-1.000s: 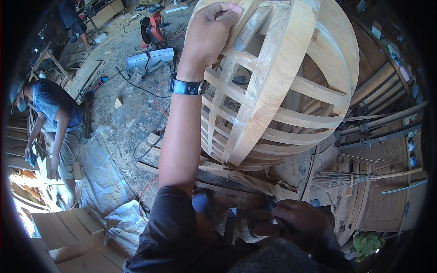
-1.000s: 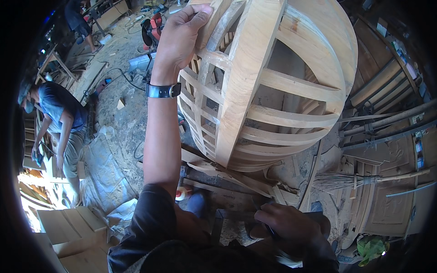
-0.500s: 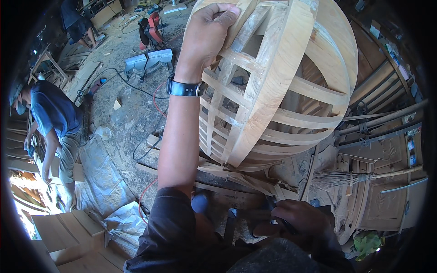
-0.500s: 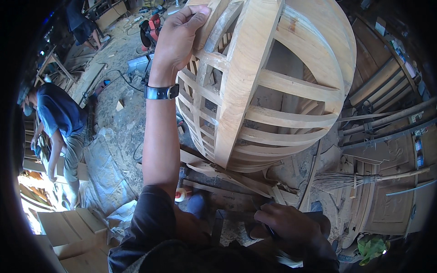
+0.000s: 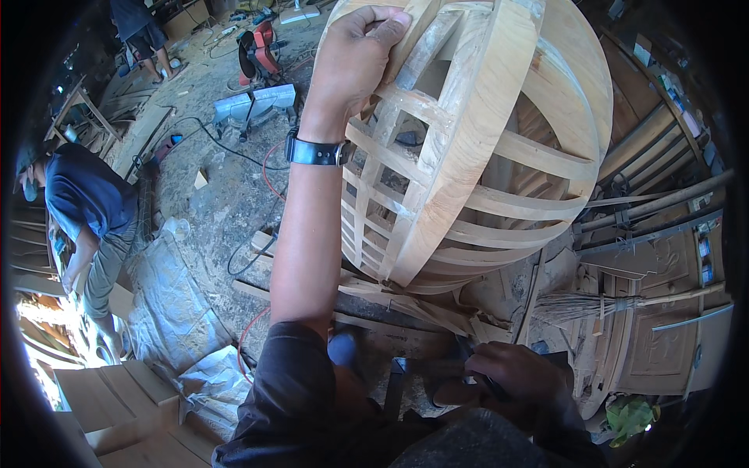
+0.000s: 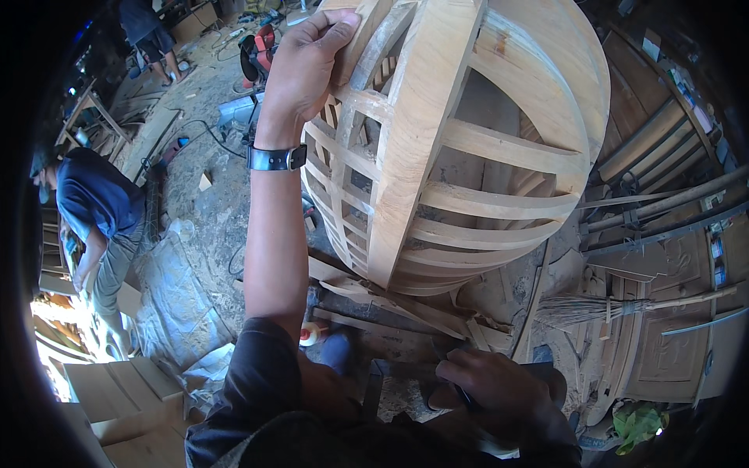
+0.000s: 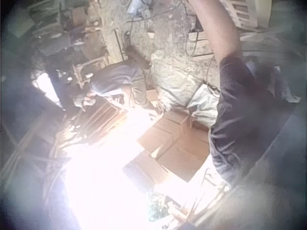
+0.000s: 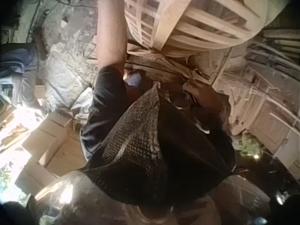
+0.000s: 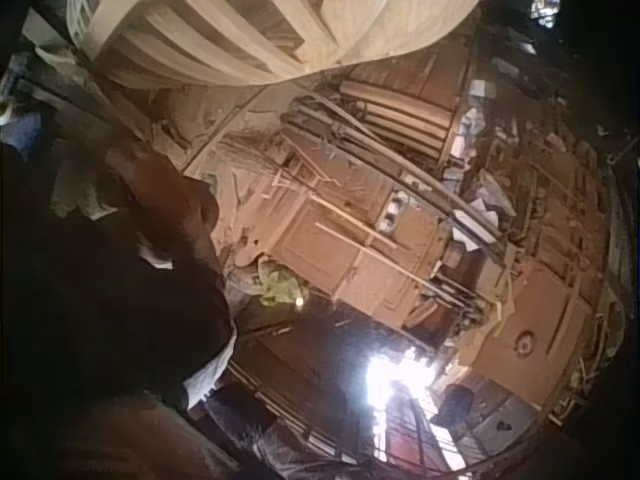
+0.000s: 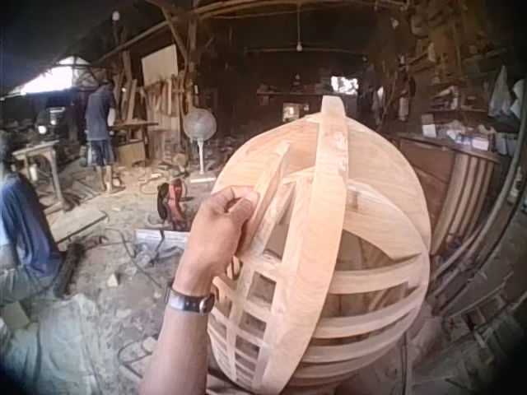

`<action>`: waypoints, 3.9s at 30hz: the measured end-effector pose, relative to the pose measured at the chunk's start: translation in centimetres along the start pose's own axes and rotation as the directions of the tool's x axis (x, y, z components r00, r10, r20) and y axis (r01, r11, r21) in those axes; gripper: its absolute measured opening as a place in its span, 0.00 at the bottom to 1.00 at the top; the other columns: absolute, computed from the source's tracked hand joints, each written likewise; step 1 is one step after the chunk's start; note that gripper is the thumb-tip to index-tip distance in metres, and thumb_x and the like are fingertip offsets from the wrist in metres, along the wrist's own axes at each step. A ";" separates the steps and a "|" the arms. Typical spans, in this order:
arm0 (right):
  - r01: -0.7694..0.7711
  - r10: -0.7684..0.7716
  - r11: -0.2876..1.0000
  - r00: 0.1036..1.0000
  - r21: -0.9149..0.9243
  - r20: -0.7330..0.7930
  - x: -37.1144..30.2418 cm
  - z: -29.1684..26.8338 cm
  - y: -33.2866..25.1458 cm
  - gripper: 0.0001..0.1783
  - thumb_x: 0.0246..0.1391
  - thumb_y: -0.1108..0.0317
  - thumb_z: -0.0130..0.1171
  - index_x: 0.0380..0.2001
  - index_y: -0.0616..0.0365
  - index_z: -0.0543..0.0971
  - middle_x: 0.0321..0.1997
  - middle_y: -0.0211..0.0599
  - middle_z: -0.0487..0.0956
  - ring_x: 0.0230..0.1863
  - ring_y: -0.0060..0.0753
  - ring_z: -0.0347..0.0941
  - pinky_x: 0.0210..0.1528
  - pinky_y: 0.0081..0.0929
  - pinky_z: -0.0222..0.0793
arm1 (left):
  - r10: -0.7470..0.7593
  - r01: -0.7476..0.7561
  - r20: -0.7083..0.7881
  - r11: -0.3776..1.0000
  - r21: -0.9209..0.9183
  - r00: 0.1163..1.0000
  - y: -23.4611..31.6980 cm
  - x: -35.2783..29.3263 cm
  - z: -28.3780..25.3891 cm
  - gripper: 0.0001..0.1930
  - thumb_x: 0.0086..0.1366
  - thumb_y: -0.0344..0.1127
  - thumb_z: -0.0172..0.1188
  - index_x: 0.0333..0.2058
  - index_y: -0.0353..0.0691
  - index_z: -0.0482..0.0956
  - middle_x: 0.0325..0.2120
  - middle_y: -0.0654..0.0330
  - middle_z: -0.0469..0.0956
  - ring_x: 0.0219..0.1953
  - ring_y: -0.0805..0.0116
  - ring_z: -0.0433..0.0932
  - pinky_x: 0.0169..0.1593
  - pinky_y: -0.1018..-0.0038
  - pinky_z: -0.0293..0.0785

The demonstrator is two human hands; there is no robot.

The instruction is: The person cuts a wooden piece using a miter saw and uses an L-square and a pencil to mark measurements on a curved wooden structure.

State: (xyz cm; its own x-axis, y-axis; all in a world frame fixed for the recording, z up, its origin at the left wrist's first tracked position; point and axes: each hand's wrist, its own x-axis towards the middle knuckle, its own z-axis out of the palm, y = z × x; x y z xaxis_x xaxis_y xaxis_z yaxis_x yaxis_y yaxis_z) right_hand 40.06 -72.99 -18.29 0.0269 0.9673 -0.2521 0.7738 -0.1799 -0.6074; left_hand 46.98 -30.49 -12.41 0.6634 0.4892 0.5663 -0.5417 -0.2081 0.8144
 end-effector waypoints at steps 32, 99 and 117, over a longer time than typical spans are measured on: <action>-0.024 0.023 0.999 0.999 0.044 0.036 -0.7 -0.5 0.0 0.22 0.46 0.73 0.65 0.47 0.56 0.76 0.43 0.42 0.77 0.48 0.50 0.78 0.44 0.44 0.78 | -0.092 0.104 -0.117 0.989 0.101 0.989 4.7 -1.0 2.1 0.22 0.66 0.29 0.68 0.55 0.32 0.73 0.32 0.62 0.84 0.30 0.79 0.79 0.34 0.82 0.75; -0.006 0.007 0.999 1.000 0.036 -0.029 -1.5 -0.8 -0.3 0.22 0.44 0.68 0.69 0.44 0.55 0.75 0.41 0.41 0.77 0.45 0.51 0.78 0.41 0.45 0.77 | 0.108 -0.100 -0.014 0.961 0.257 0.994 6.6 -2.8 2.8 0.22 0.64 0.33 0.68 0.54 0.27 0.79 0.38 0.53 0.86 0.37 0.73 0.84 0.42 0.76 0.83; -0.091 0.105 0.993 0.974 0.080 -0.203 -3.7 -0.4 -4.4 0.20 0.41 0.71 0.72 0.40 0.55 0.77 0.39 0.40 0.77 0.41 0.51 0.78 0.41 0.43 0.75 | -0.069 0.142 0.137 0.747 -0.649 0.988 10.9 -3.7 0.2 0.20 0.74 0.40 0.56 0.55 0.28 0.72 0.39 0.57 0.80 0.35 0.72 0.78 0.38 0.78 0.79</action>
State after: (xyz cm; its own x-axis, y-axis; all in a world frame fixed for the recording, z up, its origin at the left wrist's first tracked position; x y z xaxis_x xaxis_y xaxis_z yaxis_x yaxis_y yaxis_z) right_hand 36.83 -75.75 -14.39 0.2361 0.9591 -0.1563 0.7152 -0.2804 -0.6402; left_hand 38.76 -34.77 -5.58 0.7634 0.3820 0.5208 -0.6458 0.4640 0.6063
